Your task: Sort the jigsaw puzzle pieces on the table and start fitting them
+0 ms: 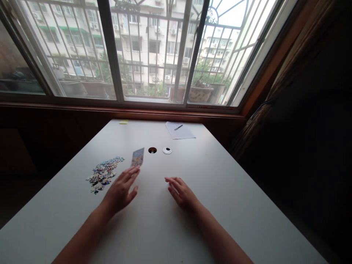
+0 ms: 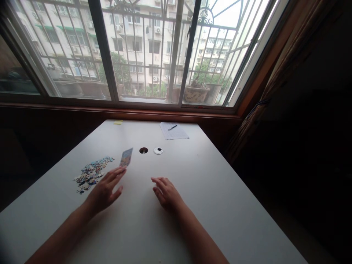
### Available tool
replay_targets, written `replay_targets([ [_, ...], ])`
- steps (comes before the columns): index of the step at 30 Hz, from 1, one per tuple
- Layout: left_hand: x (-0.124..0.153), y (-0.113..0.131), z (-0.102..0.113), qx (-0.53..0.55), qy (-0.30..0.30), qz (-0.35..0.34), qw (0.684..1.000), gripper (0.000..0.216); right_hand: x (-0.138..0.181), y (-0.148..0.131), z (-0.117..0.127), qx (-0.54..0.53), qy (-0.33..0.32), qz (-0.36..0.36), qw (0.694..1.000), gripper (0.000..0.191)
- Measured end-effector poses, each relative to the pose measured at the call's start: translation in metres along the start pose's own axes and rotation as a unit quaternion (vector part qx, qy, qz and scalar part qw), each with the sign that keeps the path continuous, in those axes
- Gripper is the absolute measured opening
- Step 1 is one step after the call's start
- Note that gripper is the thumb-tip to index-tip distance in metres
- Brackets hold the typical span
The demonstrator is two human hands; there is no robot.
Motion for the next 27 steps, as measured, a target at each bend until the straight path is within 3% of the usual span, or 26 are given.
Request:
replay_targets([
  [4, -0.003, 0.057, -0.03, 0.042, -0.08, -0.127, 0.988, 0.067, 0.001, 0.001, 0.002, -0.055, -0.003, -0.017, 0.998, 0.048],
  [8, -0.001, 0.077, -0.039, 0.074, -0.124, -0.176, 0.974, 0.068, 0.0, 0.006, 0.001, -0.058, 0.007, -0.024, 0.998, 0.042],
  [12, 0.0, 0.078, -0.038, 0.077, -0.147, -0.191, 0.967, 0.07, -0.001, 0.012, 0.0, -0.05, 0.022, -0.036, 0.998, 0.038],
  [17, 0.001, 0.075, -0.039, 0.092, -0.145, -0.197, 0.965, 0.07, -0.001, 0.026, 0.012, -0.116, 0.087, -0.108, 0.984, 0.037],
  [21, 0.001, 0.067, -0.039, 0.112, -0.131, -0.176, 0.969, 0.067, 0.001, 0.051, 0.025, -0.142, 0.13, -0.184, 0.964, 0.028],
  [27, -0.001, 0.049, -0.037, 0.127, -0.103, -0.147, 0.975, 0.064, 0.003, 0.092, 0.049, -0.139, 0.134, -0.265, 0.945, 0.027],
])
Point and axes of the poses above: each hand's wrist, its own x-axis away from the middle knuckle, its own z-axis out of the back of the hand, y = z × x, the point moved 6 cm from there along -x, towards the middle knuckle, and after that the axes turned 2 degrees about -x, right-handed, at the moved point
